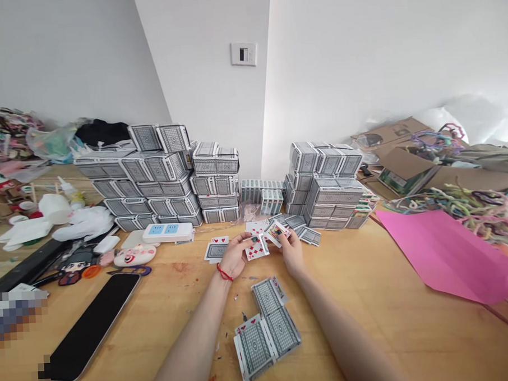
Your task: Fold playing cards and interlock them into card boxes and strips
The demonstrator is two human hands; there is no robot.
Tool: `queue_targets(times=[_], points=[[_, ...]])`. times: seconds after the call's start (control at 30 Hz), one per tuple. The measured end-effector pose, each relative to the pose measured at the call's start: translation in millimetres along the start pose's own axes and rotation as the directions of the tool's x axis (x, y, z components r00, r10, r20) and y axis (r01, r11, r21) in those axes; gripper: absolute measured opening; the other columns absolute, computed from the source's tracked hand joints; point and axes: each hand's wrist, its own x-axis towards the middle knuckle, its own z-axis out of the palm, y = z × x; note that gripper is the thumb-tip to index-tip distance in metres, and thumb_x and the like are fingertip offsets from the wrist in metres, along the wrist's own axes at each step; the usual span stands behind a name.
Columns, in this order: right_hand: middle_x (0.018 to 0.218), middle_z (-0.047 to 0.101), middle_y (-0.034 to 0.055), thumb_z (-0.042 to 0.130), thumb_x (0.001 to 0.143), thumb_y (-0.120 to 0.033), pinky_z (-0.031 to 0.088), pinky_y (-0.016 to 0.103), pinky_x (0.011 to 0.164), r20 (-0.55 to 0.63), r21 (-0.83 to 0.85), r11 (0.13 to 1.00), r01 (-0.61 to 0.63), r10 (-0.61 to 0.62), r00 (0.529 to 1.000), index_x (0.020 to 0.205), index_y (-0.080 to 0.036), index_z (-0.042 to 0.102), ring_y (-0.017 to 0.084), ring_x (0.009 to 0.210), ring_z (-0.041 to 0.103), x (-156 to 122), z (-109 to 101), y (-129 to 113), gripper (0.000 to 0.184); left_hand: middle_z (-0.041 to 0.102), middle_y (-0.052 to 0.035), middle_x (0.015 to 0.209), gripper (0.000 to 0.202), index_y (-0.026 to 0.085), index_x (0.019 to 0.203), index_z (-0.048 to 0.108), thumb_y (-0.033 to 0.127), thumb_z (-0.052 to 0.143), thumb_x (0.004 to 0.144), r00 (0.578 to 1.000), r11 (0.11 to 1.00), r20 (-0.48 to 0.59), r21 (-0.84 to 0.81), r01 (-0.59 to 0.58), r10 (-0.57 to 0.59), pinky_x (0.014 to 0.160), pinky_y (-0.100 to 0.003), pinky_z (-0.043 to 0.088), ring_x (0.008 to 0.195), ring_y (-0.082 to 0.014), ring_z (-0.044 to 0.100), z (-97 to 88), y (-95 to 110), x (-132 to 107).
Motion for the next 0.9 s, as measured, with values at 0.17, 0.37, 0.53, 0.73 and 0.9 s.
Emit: queue_targets(times=[0.17,0.37,0.53,0.73,0.9], points=[[0.087,0.061,-0.0003,0.054,0.066,-0.025,0.052,0.032,0.056,0.088,0.186,0.981,-0.056,0.04,0.995,0.078,-0.023,0.042,0.019,0.073,0.062,-3.6,1.4,-5.3,0.017,0.065,-0.0023,0.07,0.013,0.014,0.072,0.05,0.004,0.055,0.066,1.0,0.987,-0.004,-0.157,-0.02,0.02,0.064,-0.028,0.05,0.067,-0.0154,0.063,-0.1,5.8,0.6],[0.094,0.062,0.0023,0.053,0.064,-0.019,0.051,0.037,0.066,0.229,0.256,0.963,-0.086,0.026,0.973,0.085,-0.022,0.045,0.021,0.084,0.061,-8.8,5.8,-10.5,0.023,0.065,-0.004,0.072,0.015,0.014,0.074,0.049,0.002,0.05,0.066,0.999,0.992,0.033,-0.126,-0.006,0.01,0.065,-0.028,0.05,0.067,-0.0157,0.063,-0.9,7.3,-0.6],[0.083,0.063,0.0017,0.055,0.062,-0.018,0.051,0.037,0.07,0.174,0.153,0.986,-0.072,0.045,0.984,0.084,-0.02,0.048,0.019,0.079,0.06,-5.8,3.7,-1.7,0.024,0.064,-0.0036,0.067,0.015,0.013,0.075,0.05,0.004,0.052,0.064,0.994,0.997,0.108,-0.073,0.02,-0.012,0.061,-0.027,0.049,0.061,-0.015,0.062,-0.6,5.8,-1.2],[0.082,0.061,-0.0003,0.063,0.064,-0.029,0.05,0.033,0.066,0.191,0.106,0.994,-0.002,-0.018,0.981,0.084,-0.022,0.048,0.016,0.073,0.058,-3.6,2.7,2.7,0.026,0.064,-0.0025,0.08,0.034,0.016,0.088,0.051,-0.003,0.053,0.059,0.998,0.987,0.054,-0.155,-0.034,0.043,0.067,-0.027,0.049,0.07,-0.0138,0.062,-0.5,7.7,-1.9],[0.072,0.059,0.0005,0.065,0.062,-0.033,0.047,0.029,0.06,0.202,-0.022,0.999,0.03,-0.025,0.979,0.08,-0.019,0.054,0.014,0.061,0.055,-1.6,3.0,3.1,0.026,0.063,-0.0036,0.085,0.038,0.017,0.095,0.054,0.001,0.057,0.06,0.998,0.994,0.038,-0.096,-0.048,0.052,0.071,-0.029,0.048,0.074,-0.0144,0.061,-3.7,6.8,0.5]])
